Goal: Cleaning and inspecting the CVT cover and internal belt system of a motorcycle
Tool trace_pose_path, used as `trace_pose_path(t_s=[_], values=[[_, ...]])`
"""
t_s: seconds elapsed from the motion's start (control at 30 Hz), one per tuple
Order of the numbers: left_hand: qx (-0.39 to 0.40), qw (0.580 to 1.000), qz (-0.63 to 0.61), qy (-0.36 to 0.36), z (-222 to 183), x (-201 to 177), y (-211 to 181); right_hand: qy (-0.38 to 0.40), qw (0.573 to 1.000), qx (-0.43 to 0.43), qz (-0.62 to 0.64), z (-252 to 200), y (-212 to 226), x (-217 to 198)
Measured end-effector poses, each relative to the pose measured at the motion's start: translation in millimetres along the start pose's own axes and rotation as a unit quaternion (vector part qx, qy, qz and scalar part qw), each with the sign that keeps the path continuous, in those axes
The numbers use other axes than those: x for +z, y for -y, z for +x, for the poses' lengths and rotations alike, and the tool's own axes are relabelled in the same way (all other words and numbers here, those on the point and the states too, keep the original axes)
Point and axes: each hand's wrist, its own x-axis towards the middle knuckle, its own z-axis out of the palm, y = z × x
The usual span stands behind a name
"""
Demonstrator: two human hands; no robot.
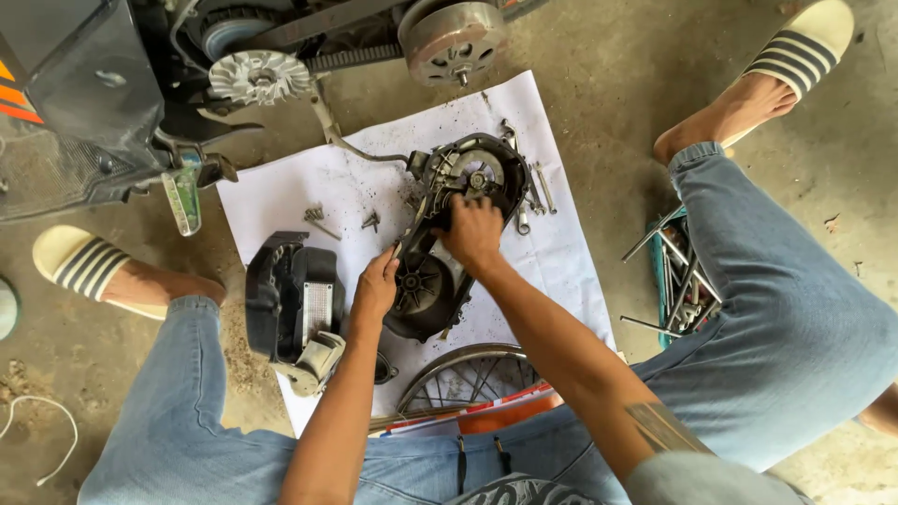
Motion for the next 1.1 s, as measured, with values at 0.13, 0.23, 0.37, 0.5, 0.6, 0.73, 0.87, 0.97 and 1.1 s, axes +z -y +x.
trace_pose_path(t_s=[0.13, 0.23, 0.37, 0.5, 0.6, 0.73, 0.87, 0.97, 1.1], values=[[-0.006, 1.0, 0.003, 0.003, -2, 4, 5, -0.107, 0.983, -0.098, -0.11, 7, 17, 50], [0.004, 1.0, -0.001, -0.006, 5, 4, 8, -0.187, 0.964, -0.157, -0.104, 19, 7, 66], [0.014, 1.0, -0.008, -0.008, 5, 5, 13, -0.161, 0.954, -0.237, 0.084, 24, -28, 71], [0.011, 1.0, -0.017, -0.01, 12, 10, 21, -0.096, 0.946, 0.045, 0.305, 32, -42, 34], [0.01, 1.0, -0.024, -0.006, 9, 9, 18, -0.08, 0.895, 0.114, 0.424, 30, -45, 10], [0.004, 1.0, -0.018, -0.005, 12, 11, 23, -0.001, 0.97, 0.028, 0.24, 8, -15, 5], [0.004, 1.0, -0.003, -0.001, 12, 8, 23, -0.06, 0.994, -0.091, 0.026, 2, 7, 28], [-0.003, 1.0, -0.009, 0.001, 7, 8, 15, -0.106, 0.983, -0.118, 0.088, 4, -1, 46], [0.0, 1.0, -0.022, 0.007, 10, 5, 16, -0.07, 0.961, 0.009, 0.266, 2, -32, -3]])
